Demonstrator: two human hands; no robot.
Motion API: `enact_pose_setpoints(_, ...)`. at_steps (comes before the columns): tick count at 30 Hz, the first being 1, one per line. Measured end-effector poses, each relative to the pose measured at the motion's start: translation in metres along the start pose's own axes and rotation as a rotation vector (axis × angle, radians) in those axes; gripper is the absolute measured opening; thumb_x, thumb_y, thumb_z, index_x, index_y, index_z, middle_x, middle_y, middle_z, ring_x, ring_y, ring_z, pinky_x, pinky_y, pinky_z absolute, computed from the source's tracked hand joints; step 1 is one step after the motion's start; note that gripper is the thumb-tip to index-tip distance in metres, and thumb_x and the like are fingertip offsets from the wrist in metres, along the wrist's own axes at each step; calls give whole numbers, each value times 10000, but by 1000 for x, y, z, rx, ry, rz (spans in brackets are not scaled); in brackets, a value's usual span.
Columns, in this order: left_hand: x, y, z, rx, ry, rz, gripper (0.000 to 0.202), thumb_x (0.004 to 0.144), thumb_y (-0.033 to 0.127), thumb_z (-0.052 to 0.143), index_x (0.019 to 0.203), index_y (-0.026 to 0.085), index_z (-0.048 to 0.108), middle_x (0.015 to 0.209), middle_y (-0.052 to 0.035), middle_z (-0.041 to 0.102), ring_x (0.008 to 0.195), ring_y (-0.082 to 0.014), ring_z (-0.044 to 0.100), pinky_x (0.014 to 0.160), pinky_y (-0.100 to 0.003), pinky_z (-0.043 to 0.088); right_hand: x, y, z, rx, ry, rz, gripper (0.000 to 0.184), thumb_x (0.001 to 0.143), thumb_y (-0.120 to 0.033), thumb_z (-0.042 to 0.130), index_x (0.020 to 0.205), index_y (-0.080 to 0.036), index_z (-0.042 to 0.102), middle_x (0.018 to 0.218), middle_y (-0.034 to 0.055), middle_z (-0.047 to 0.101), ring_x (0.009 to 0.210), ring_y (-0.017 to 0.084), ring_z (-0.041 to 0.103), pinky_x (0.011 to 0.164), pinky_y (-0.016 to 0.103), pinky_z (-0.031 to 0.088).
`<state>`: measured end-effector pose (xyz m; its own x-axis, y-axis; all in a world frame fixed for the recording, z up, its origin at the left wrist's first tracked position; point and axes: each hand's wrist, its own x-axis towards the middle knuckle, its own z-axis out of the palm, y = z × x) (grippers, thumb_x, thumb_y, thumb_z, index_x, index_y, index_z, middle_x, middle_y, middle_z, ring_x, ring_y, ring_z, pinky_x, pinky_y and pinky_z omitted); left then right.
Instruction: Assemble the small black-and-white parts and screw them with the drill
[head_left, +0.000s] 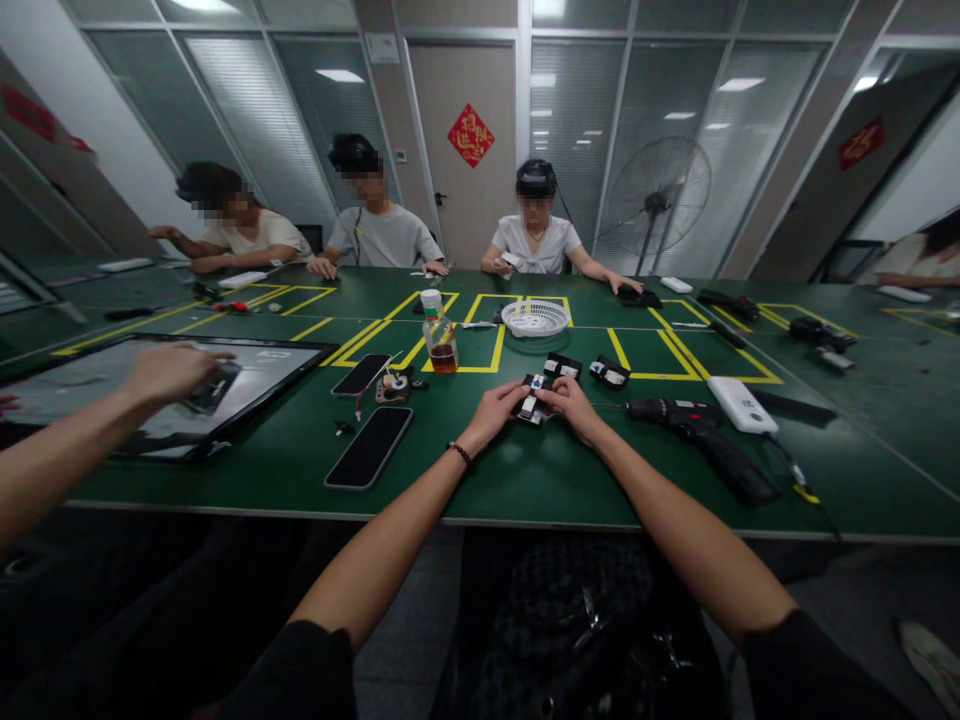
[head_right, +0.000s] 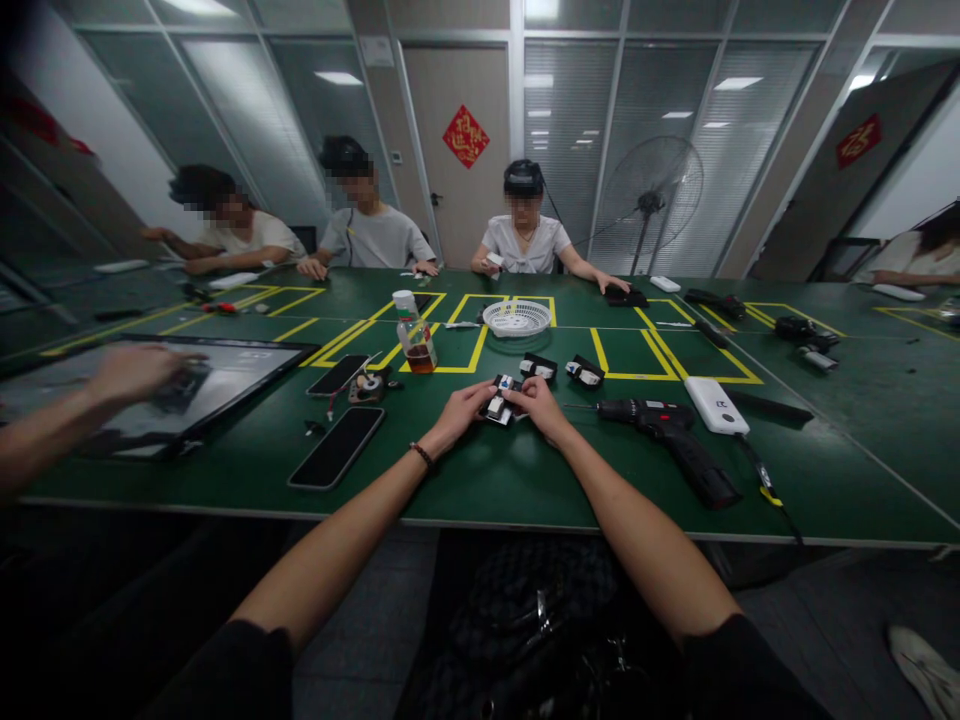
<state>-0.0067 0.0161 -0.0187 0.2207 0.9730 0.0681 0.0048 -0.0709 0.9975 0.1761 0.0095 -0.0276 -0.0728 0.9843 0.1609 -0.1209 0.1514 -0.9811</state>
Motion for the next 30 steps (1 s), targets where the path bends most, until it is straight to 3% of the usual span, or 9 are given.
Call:
enact_pose_setpoints(9, -5, 7, 2, -21, -50, -8, 554, 798, 530, 638, 1224, 177, 650, 1100, -100, 705, 950, -230, 651, 752, -319, 539, 2, 1, -2, 56, 20, 94, 490, 659, -439, 805, 900, -236, 430, 652, -53, 564, 530, 136, 560, 506, 266, 468)
enact_pose_setpoints(14, -6, 7, 2, -13, -22, 4, 553, 800, 522, 631, 1223, 166, 650, 1094, -104, 706, 950, -237, 652, 738, -316, 541, 1, 1, -2, 60, -5, 121, 509, 671, -442, 809, 946, -234, 435, 689, -26, 599, 569, 152, 594, 503, 272, 490)
enact_pose_setpoints(30, -2, 0, 0, 28, -14, 25, 553, 792, 547, 620, 1210, 187, 655, 1071, -98, 700, 906, -222, 648, 681, -283, 519, -1, -2, 0, 90, -8, 82, 511, 635, -401, 832, 925, -230, 447, 663, -61, 550, 515, 114, 534, 489, 262, 488)
